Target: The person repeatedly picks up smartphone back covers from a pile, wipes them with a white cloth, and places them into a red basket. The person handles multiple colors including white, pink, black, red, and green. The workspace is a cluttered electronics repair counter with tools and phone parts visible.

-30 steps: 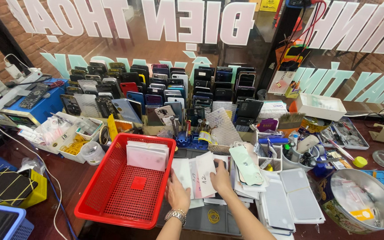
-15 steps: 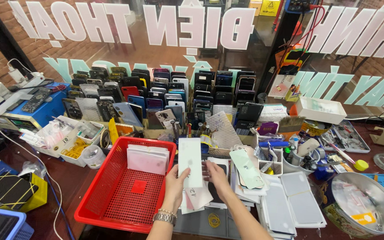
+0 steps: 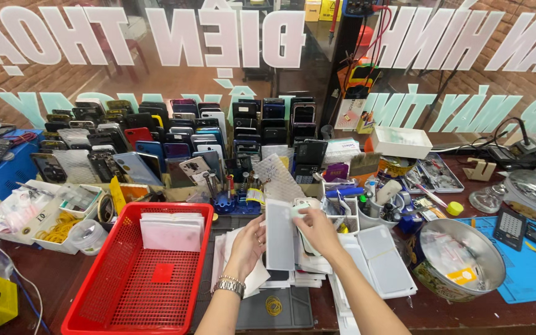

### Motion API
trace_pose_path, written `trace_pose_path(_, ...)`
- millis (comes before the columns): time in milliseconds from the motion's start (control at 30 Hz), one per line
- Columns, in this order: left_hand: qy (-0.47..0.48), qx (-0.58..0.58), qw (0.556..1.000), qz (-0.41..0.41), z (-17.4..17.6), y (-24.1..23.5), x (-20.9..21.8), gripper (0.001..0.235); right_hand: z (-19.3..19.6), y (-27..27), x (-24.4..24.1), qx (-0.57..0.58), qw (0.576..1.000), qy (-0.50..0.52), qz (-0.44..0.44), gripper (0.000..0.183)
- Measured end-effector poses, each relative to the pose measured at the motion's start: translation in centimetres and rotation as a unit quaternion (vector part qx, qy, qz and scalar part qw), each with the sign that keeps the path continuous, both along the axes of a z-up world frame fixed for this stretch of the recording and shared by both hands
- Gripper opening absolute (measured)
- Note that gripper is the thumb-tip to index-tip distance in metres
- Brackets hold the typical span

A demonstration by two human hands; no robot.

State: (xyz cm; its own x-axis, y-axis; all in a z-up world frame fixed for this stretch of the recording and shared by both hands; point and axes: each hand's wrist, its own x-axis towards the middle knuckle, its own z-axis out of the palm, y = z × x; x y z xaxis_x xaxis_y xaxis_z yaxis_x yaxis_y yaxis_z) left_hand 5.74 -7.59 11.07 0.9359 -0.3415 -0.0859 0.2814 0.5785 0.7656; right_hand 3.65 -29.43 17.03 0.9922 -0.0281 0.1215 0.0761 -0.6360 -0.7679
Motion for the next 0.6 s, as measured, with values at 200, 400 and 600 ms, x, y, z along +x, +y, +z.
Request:
trace_pose_path(200, 0.149, 0.098, 0.984, 0.026, -3.4, -6.1, -1.8, 0.065, -4.5, 1.0, -1.8, -0.315, 0.936, -0.006, -0.155, 0.051)
trace_pose_path(400, 0.045, 0.299, 0.952, 0.047, -5.6, -7.7, -0.6, 0.057, -5.0, 3.4, -1.7, -0.284, 0.931, -0.116, -0.196, 0.057)
trace_pose_path(600, -0.112, 0.499, 0.848, 0.136, -5.9, -7.7, -0.9, 0.045, -4.3, 3.2, -1.4, -0.263, 0.951, -0.061, -0.153, 0.077)
